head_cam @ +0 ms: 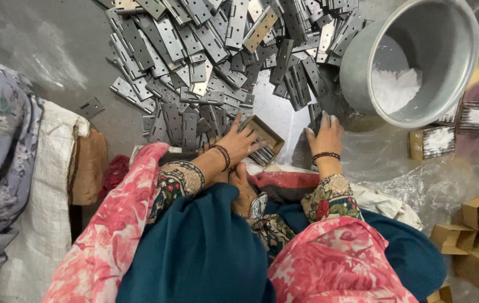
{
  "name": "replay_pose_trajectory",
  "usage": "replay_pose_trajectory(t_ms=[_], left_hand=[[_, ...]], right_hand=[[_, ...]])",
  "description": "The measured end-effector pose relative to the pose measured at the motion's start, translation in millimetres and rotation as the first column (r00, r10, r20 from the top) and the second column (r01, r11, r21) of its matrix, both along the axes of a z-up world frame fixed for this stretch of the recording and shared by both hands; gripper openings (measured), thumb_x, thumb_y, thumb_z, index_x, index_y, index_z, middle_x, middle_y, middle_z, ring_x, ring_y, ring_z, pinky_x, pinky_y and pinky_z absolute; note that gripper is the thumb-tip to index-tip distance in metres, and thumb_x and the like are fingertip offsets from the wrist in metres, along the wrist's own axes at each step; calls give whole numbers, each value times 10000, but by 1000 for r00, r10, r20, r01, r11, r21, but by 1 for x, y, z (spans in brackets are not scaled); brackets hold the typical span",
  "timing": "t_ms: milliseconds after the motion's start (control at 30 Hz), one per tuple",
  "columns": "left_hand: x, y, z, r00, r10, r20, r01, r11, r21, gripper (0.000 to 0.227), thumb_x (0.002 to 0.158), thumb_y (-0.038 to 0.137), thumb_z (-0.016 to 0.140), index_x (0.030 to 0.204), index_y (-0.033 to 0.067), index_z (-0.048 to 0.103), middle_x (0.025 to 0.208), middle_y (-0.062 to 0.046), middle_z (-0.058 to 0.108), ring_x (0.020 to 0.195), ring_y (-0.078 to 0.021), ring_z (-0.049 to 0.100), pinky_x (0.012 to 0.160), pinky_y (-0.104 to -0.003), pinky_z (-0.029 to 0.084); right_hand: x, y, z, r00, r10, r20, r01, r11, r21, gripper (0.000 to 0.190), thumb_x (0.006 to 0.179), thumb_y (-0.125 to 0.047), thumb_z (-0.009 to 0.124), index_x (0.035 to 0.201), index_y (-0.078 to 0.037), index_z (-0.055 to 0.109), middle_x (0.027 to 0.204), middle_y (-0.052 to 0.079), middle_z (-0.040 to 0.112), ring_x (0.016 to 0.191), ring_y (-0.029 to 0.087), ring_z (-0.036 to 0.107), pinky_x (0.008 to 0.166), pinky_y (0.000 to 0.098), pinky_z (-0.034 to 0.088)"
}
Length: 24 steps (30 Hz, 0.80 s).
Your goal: The person sits on the floor and repeatedly picks up metal hinges from a large pile. They place the hinges into small cardboard boxes, then dip the filled boxes into a bucket containing a white substance before setting them aside.
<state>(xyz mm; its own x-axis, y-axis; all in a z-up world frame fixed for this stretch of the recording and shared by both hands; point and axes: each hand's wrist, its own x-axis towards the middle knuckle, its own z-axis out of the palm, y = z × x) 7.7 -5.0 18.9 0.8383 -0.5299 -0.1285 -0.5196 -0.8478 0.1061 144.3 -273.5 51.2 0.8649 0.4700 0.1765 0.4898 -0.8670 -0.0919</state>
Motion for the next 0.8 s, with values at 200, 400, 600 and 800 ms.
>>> replay_pose_trajectory(t_ms=[200, 400, 600, 800], left_hand=[[-4, -5, -4, 1000, 7, -1, -7, 999, 40, 565, 997, 251, 484, 1557, 318, 458, 1313, -86, 584, 1289, -327, 503, 1139, -793, 108], [-10, 3, 0, 998, 39, 46, -37, 997, -61, 570, 974, 264, 508, 1537, 181, 484, 1311, -101, 587, 1292, -298, 511, 1179, -736, 167], [-16, 8, 10, 981, -18, 192, 26, 999, -36, 548, 908, 297, 526, 1415, 89, 535, 1409, -121, 560, 1386, -305, 476, 1185, -582, 245], [-19, 6, 7, 995, 63, 82, -49, 985, -163, 540, 966, 240, 521, 1485, 89, 510, 1457, -99, 530, 1383, -288, 457, 1205, -574, 256]], right_hand=[[-15, 9, -5, 888, -216, -406, 117, 960, -256, 446, 785, -214, 812, 1116, 37, 648, 1113, 252, 664, 1020, 426, 658, 850, 498, 543], [-33, 6, 3, 512, -81, -855, 635, 706, 313, 263, 821, -162, 735, 1056, -43, 751, 941, 182, 770, 878, 411, 707, 769, 497, 560], [-70, 64, 10, 917, 70, -393, -23, 992, 123, 219, 887, -133, 689, 1085, -41, 716, 915, 209, 727, 899, 412, 670, 792, 507, 539], [-70, 94, -1, 762, 111, -638, -211, 974, -83, 234, 841, -96, 614, 1047, -66, 722, 965, 226, 725, 938, 423, 679, 823, 509, 560]])
